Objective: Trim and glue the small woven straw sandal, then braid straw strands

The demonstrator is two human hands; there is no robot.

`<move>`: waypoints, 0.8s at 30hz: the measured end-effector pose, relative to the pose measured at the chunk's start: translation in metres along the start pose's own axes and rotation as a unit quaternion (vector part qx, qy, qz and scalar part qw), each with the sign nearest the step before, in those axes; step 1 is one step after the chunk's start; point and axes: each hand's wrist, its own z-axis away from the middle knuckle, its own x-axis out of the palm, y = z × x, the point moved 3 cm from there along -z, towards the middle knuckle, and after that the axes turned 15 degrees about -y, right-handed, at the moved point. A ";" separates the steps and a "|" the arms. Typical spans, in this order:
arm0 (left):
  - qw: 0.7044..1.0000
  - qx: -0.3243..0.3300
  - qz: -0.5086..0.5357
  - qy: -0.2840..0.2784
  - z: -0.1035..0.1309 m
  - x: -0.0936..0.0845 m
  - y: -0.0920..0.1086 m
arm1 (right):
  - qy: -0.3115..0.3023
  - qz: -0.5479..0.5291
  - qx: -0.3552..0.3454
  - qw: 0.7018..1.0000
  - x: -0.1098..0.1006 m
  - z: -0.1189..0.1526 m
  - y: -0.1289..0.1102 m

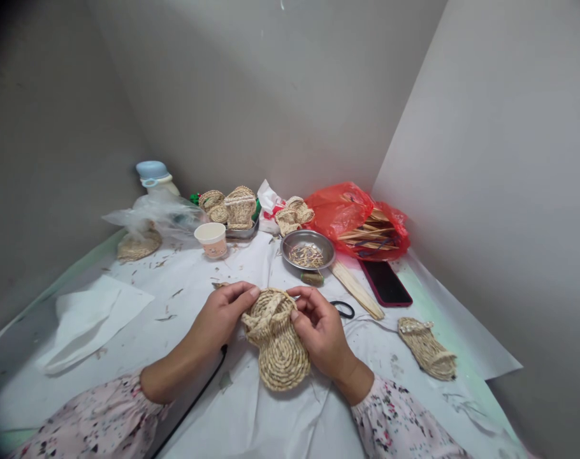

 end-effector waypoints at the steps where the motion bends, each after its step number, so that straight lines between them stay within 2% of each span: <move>1: 1.000 -0.001 0.005 -0.004 -0.001 0.000 -0.002 | 0.000 -0.006 0.002 1.000 0.000 0.000 0.000; 5: 1.000 0.019 0.019 -0.012 -0.003 -0.001 -0.004 | 0.014 -0.045 0.029 0.998 0.000 -0.003 0.001; 11: 0.985 0.104 -0.051 0.128 0.008 -0.004 0.007 | 0.125 -0.071 0.055 0.988 -0.006 -0.006 0.002; 17: 0.988 0.085 -0.097 0.080 0.009 0.010 0.004 | 0.159 -0.085 0.076 0.981 0.000 -0.006 0.002; 20: 0.988 0.083 -0.098 0.088 0.007 0.011 0.002 | 0.157 -0.045 0.076 0.984 0.001 -0.006 0.001; 24: 0.986 0.066 -0.115 0.100 0.006 0.008 0.000 | 0.125 0.031 0.057 0.990 0.000 -0.006 0.001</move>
